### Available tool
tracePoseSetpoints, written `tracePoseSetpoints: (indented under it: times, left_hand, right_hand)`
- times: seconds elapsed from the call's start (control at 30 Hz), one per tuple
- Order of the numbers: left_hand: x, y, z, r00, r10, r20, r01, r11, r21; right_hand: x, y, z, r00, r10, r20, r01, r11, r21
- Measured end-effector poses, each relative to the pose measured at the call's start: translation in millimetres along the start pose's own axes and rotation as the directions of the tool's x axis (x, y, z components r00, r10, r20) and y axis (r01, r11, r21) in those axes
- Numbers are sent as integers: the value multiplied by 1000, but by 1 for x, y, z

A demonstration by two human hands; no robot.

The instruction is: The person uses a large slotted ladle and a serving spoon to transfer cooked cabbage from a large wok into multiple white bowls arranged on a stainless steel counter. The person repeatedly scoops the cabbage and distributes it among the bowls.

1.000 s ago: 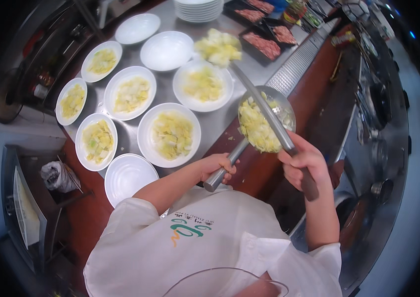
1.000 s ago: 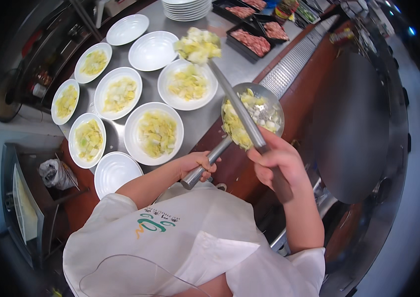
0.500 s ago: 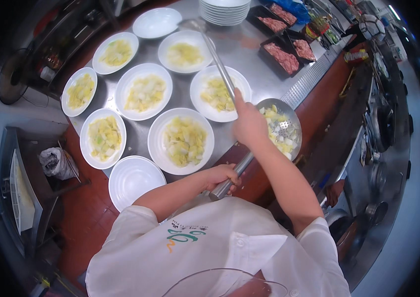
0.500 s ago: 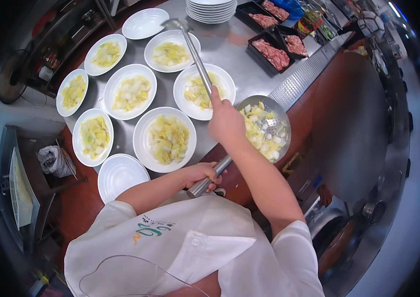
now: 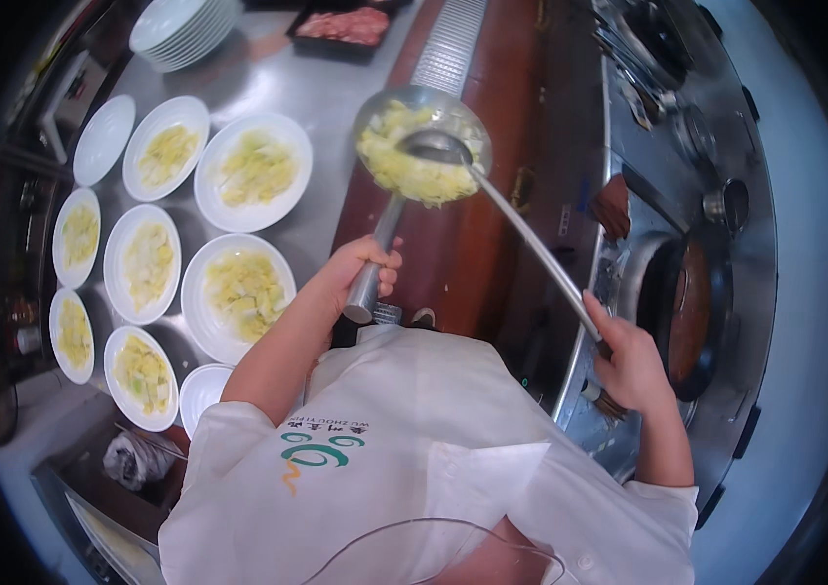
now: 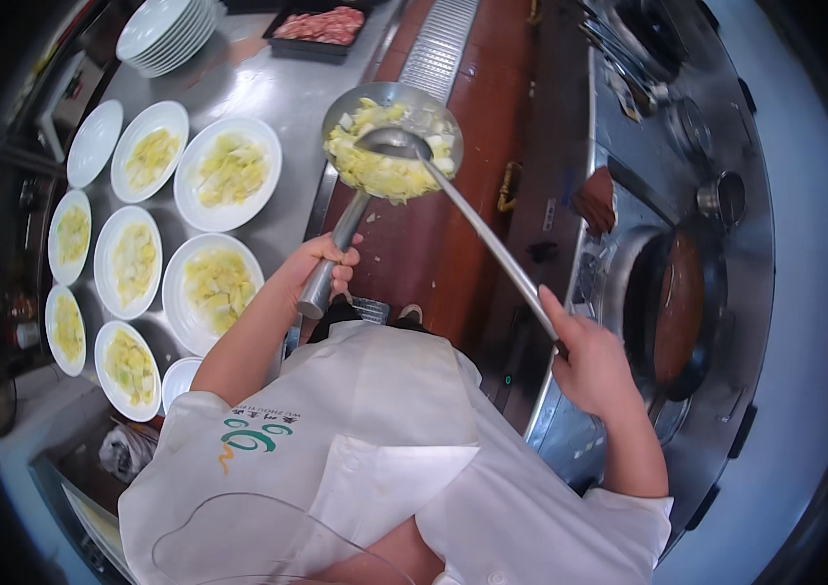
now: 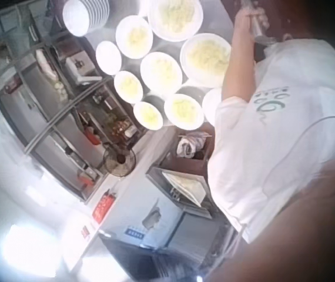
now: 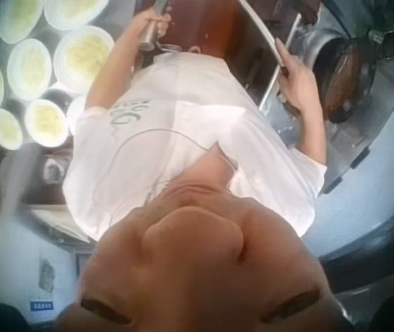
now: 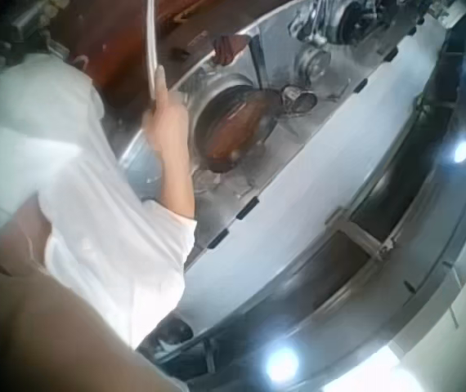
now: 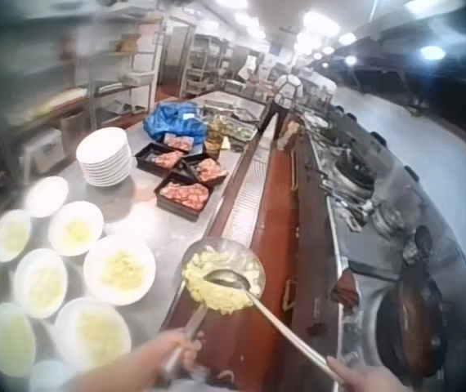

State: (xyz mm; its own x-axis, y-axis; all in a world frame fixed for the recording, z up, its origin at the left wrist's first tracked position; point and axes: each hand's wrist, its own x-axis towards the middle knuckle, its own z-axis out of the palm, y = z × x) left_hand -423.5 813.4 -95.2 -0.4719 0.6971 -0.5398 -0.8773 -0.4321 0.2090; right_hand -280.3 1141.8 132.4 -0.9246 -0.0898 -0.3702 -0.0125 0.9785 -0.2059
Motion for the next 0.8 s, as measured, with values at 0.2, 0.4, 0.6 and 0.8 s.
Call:
tracePoseSetpoints:
  times: [0.2, 0.4, 0.6, 0.8]
  left_hand:
    - [21, -8, 16, 998, -4, 65, 0, 999, 52]
    - [28, -31, 24, 999, 45, 16, -47, 988, 146]
    - [36, -53, 52, 973, 227, -32, -199, 908, 369]
    - [49, -62, 51, 956, 277, -95, -176, 803, 570]
  right_hand:
    - [1, 6, 58, 992, 127, -1, -125, 974, -186]
    - [17, 21, 85, 982, 191, -11, -173, 912, 371]
    - [29, 14, 107, 916, 370, -154, -237, 809, 538]
    - [54, -22, 85, 962, 51, 269, -246, -267, 932]
